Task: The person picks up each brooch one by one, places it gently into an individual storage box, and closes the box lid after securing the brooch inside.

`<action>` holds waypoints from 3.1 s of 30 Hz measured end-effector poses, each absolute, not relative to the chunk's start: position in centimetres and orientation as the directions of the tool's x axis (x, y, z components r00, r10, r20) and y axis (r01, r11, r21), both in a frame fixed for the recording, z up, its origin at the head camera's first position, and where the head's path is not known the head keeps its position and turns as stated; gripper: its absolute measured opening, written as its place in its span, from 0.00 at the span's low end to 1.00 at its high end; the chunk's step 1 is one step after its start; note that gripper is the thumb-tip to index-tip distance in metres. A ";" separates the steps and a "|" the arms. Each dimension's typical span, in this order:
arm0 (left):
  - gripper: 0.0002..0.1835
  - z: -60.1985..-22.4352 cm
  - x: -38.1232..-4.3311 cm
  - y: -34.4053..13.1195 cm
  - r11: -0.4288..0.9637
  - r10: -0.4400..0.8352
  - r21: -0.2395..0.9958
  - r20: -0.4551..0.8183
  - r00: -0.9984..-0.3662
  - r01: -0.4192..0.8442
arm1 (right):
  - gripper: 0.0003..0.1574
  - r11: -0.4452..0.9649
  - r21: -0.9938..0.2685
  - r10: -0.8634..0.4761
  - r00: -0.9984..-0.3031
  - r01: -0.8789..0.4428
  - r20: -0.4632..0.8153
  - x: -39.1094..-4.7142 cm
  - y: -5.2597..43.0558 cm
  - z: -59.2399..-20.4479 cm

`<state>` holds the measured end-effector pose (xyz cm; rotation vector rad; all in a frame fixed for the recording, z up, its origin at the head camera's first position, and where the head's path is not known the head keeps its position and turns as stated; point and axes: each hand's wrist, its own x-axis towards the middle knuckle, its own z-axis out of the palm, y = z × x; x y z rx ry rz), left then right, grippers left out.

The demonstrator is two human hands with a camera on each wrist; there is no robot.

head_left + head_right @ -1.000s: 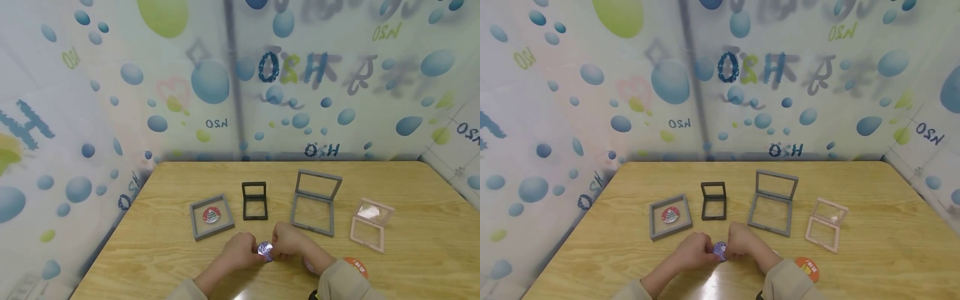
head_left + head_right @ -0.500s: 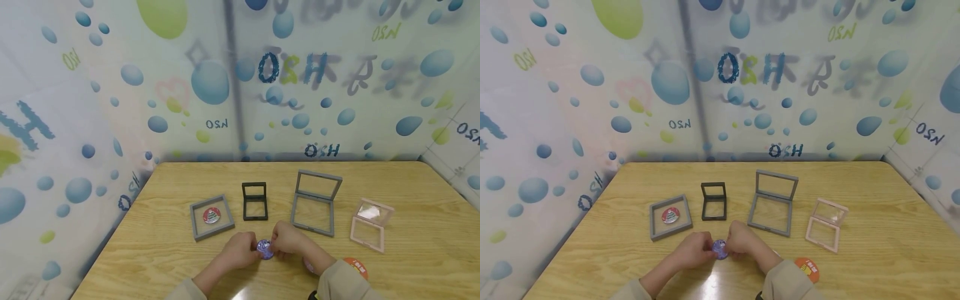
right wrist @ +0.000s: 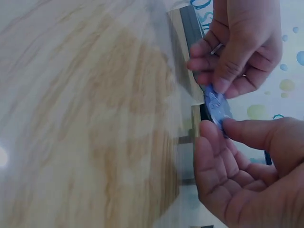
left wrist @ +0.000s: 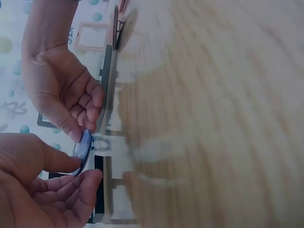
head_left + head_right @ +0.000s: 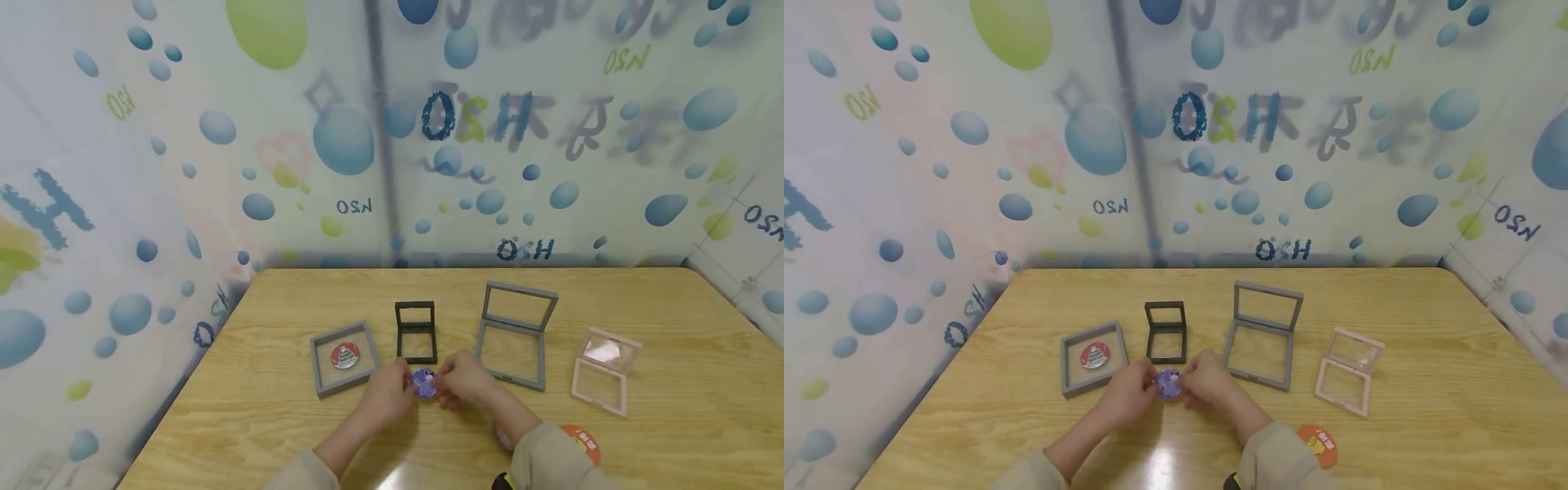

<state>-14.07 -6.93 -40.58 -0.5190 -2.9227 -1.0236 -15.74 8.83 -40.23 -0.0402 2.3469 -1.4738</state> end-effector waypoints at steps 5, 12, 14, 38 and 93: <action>0.06 -40.3 -15.1 -6.6 0.724 0.238 0.638 0.126 -0.963 0.263 | 0.03 0.382 -0.904 -0.132 -0.956 0.194 -0.261 -16.6 8.2 -40.1; 0.07 -40.2 -16.7 -6.7 0.707 0.144 0.677 0.144 -0.979 0.204 | 0.04 0.358 -0.915 -0.036 -0.976 0.186 -0.213 -18.1 7.3 -39.9; 0.07 -40.1 -17.2 -6.7 0.692 0.126 0.693 0.158 -0.979 0.201 | 0.04 0.361 -0.915 -0.008 -0.981 0.180 -0.196 -18.5 7.1 -39.8; 0.11 -40.5 -20.5 -6.4 0.692 0.032 0.721 0.026 -0.999 0.041 | 0.08 0.372 -0.899 0.108 -0.972 0.232 -0.207 -20.7 6.3 -41.0; 0.19 -39.3 -23.7 -8.5 0.343 -0.024 0.911 -0.233 -0.972 -0.227 | 0.26 0.657 -0.744 -0.014 -0.986 0.119 -0.169 -19.2 7.1 -41.1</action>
